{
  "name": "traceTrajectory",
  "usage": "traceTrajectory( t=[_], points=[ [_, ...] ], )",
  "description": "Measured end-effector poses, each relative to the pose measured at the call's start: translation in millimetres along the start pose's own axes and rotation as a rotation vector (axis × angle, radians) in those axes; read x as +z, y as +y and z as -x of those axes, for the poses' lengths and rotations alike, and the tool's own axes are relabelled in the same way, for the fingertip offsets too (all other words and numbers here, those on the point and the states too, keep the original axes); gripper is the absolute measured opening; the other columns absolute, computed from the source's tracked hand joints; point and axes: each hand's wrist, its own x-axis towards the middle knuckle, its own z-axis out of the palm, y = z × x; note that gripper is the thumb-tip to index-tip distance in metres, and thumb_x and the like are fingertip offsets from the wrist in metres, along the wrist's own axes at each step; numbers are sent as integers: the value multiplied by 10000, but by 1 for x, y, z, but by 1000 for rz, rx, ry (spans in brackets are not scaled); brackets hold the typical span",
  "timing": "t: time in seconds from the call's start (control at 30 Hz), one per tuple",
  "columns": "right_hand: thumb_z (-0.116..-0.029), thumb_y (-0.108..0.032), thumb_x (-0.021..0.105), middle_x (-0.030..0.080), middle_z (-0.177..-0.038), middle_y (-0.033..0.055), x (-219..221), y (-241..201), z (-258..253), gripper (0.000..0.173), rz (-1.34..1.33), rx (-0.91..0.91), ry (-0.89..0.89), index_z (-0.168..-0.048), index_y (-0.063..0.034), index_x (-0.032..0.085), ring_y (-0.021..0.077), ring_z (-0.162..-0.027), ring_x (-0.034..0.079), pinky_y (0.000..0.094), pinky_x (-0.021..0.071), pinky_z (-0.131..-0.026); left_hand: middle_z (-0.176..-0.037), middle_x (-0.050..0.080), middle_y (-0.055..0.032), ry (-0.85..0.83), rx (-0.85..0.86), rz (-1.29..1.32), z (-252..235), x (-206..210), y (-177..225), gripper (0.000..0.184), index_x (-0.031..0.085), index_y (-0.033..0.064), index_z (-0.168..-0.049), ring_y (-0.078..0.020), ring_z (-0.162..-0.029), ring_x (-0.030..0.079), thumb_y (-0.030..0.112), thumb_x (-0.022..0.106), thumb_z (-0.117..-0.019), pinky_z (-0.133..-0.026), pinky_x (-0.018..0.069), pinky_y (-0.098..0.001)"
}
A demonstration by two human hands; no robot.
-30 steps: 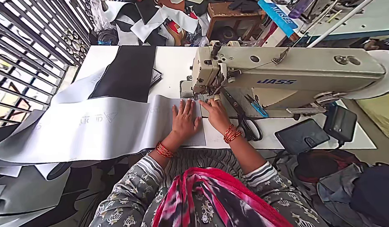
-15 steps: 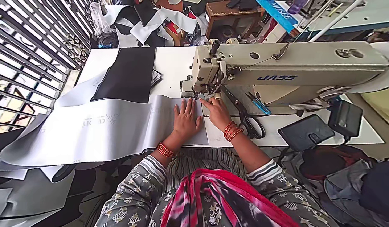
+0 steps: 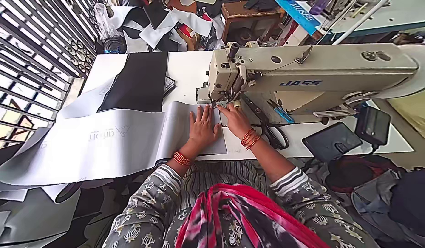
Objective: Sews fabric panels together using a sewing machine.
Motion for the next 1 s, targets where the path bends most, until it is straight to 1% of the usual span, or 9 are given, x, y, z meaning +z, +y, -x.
traceTrajectory(
  t=[0.2,0.27,0.37,0.43,0.5,0.63,0.7,0.83,1.0],
  points=[
    [-916,121,549,592,-1300,295,1,2,-5,682,6,21,-19,-1503,-227,548,509,-1105,597,591,528,-778,-1716,179,-133,37,8,-5,-6,0,-3,718,237,32,-1625,-383,-1585,123,471,328,-1065,-1204,74,-691],
    [-906,140,541,597,-1332,289,0,8,-2,611,-66,-6,40,-1440,-148,611,500,-1137,602,605,527,-842,-1716,179,-132,36,9,-11,-7,0,-3,719,234,30,-1626,-383,-1585,121,471,321,-1066,-1206,73,-688],
    [-1020,20,506,632,-1300,268,-25,21,21,322,-155,29,179,-1293,1,676,455,-1171,633,615,513,-950,-1717,173,-136,36,9,-2,-8,0,-3,724,225,29,-1627,-390,-1585,115,479,324,-1069,-1208,64,-688],
    [-1053,-57,480,646,-1269,272,-46,44,46,310,-127,91,297,-1286,13,672,453,-1179,630,625,504,-961,-1719,167,-132,30,5,2,-7,0,-3,729,219,32,-1630,-386,-1587,111,485,324,-1068,-1209,57,-690],
    [-1053,-62,457,629,-1263,319,-67,72,74,325,-85,199,435,-1279,57,658,493,-1206,599,622,474,-1012,-1718,171,-133,43,9,-1,-7,1,-3,729,228,31,-1628,-383,-1586,117,488,320,-1067,-1212,59,-686],
    [-1003,53,383,565,-1373,354,-73,135,110,395,69,374,623,-1321,110,608,534,-1338,489,584,352,-1150,-1715,184,-135,52,9,-7,-8,1,-3,719,243,36,-1625,-386,-1586,119,484,324,-1069,-1215,62,-678],
    [-960,126,376,562,-1393,348,-66,154,120,438,104,350,589,-1331,107,607,525,-1358,488,574,341,-1168,-1714,187,-138,39,10,-12,-8,0,-3,714,243,38,-1625,-389,-1585,120,478,323,-1069,-1210,63,-688],
    [-968,124,367,558,-1404,346,-69,159,126,433,104,309,554,-1331,114,604,513,-1367,493,567,344,-1177,-1715,180,-140,17,2,-19,-8,-2,-2,717,216,40,-1632,-394,-1584,114,477,310,-1071,-1208,48,-693],
    [-918,163,395,567,-1390,353,-47,164,130,449,87,328,511,-1304,122,621,511,-1366,497,589,286,-1206,-1703,219,-152,76,26,-16,-3,1,-3,717,256,24,-1619,-411,-1574,153,469,351,-1065,-1198,80,-704]
  ],
)
